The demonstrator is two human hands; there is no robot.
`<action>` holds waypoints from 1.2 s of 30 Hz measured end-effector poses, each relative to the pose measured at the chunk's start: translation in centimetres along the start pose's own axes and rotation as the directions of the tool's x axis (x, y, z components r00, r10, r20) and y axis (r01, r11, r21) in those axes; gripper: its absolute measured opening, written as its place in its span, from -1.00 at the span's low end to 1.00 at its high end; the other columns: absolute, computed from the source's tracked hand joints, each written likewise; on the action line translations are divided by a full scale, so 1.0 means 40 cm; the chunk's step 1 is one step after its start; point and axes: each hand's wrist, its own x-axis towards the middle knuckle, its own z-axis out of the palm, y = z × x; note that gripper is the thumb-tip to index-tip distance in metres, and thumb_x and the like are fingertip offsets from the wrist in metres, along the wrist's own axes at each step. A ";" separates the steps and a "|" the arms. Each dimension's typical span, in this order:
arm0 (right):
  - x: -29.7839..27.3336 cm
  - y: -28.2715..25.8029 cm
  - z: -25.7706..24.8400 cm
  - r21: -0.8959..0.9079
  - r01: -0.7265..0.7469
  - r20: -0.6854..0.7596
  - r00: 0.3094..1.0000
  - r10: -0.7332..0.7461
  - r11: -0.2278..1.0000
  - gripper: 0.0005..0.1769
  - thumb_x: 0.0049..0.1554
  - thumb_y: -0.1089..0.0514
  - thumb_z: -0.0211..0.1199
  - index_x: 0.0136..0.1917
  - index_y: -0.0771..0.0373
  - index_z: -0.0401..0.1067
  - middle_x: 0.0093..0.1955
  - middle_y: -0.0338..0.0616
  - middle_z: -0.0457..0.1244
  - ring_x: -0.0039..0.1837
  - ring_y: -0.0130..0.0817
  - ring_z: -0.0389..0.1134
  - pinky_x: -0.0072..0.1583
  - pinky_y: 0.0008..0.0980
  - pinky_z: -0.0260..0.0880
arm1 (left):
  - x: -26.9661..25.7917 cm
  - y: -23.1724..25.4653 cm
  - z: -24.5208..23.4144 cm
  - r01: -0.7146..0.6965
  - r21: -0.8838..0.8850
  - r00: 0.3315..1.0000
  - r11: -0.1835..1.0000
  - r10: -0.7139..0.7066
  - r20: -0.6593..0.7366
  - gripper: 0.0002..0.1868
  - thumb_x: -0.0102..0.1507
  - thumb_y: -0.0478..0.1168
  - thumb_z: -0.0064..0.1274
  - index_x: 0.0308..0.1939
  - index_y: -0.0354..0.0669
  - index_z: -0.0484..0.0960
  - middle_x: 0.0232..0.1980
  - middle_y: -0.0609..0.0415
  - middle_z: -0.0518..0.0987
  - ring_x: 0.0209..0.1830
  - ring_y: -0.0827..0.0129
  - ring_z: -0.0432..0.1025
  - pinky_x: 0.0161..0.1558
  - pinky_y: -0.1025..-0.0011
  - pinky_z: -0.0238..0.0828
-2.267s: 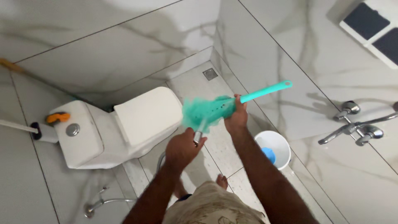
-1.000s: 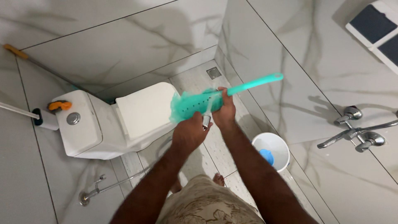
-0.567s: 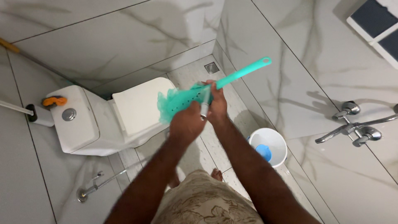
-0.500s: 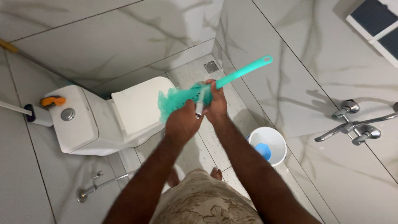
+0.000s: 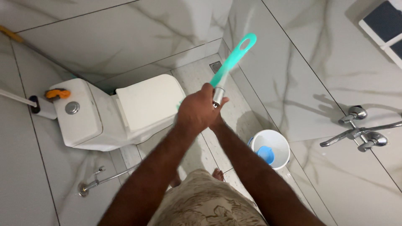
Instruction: The person cleans a wall-mounted soap holder. They use a bidet sprayer to rinse the holder and two internal trays, scrub the trays with a sponge, and use a brush on the holder before reassembling the unit.
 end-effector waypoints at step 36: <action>0.037 -0.113 -0.131 0.284 0.037 -0.587 0.797 0.143 0.958 -0.64 0.44 -0.11 0.16 0.05 0.24 0.35 -0.17 -0.10 0.27 -0.26 -0.31 0.31 -0.27 -0.42 0.30 | -0.106 -0.185 0.094 0.073 -0.181 0.996 0.981 -0.061 0.069 -0.29 0.15 0.37 0.17 0.00 -0.16 0.45 -0.35 -0.10 0.61 -0.36 -0.05 0.55 -0.30 0.09 0.45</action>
